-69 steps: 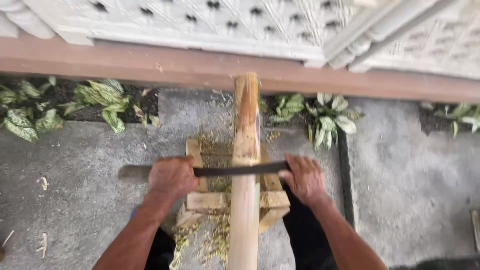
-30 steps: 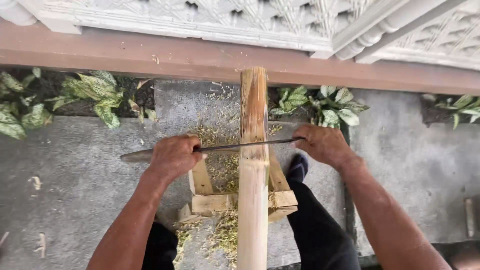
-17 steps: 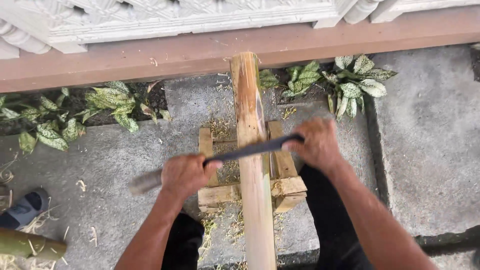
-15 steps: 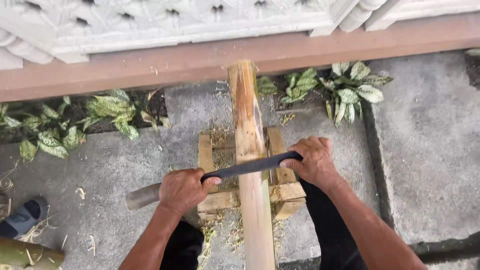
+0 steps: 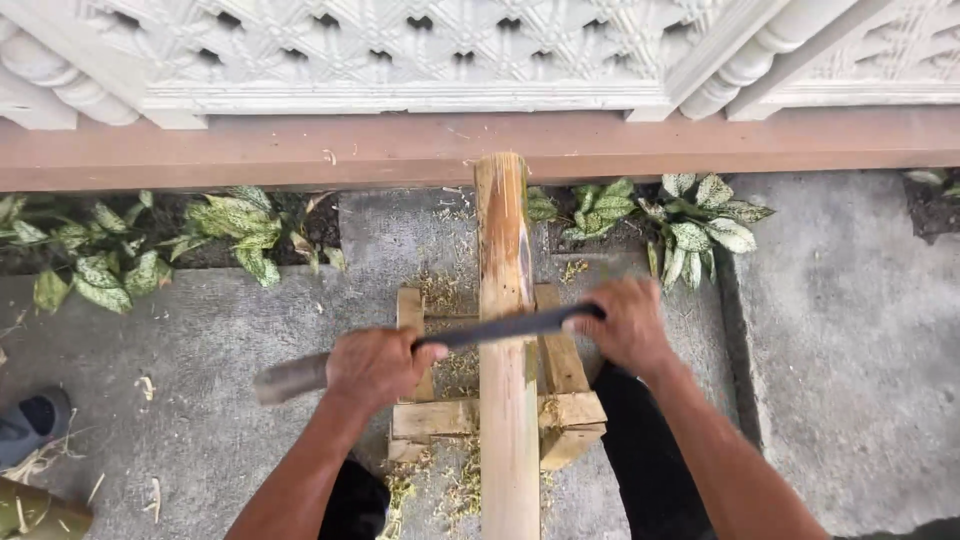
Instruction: The recorder uses a machete to shave and scrape the outer layer of a bamboo pole positioned on a wooden stand.
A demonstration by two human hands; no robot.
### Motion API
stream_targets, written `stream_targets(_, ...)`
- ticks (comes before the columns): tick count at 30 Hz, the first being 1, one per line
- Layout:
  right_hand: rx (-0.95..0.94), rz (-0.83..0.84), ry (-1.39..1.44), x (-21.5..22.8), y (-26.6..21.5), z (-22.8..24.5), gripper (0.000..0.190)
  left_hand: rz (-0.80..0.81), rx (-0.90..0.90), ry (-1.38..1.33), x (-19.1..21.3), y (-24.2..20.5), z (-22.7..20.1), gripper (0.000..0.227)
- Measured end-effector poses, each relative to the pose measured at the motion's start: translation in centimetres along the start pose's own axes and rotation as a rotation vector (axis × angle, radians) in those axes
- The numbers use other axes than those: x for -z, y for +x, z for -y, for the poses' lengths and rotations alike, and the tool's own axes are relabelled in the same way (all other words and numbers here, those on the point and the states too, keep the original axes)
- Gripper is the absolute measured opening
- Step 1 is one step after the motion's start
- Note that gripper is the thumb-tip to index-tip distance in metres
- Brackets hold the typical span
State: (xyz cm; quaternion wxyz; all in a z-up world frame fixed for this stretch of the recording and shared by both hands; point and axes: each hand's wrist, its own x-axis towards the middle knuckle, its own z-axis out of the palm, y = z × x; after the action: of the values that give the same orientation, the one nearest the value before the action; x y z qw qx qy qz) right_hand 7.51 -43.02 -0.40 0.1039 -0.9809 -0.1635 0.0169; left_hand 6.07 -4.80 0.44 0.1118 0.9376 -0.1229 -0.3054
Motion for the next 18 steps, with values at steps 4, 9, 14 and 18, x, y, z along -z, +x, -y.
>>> stream_targets(4, -0.097, 0.052, 0.071, 2.8, -0.3, 3.0, 0.047, 0.120, 0.043, 0.053, 0.5, 0.6, 0.5, 0.070)
stream_targets(9, -0.123, 0.252, -0.221, 5.0, 1.1, 5.9, 0.047, -0.355, -0.212, -0.132, -7.8, 3.4, 4.8, 0.075)
stream_targets(14, -0.009, 0.120, -0.219, 5.3, 2.5, 6.9, 0.043, -0.236, -0.115, -0.248, -9.0, 3.4, 4.5, 0.071)
stream_targets(18, -0.022, 0.076, -0.197, 3.9, -2.7, 8.5, 0.049, -0.184, -0.215, -0.151, -10.2, 1.6, 6.2, 0.071)
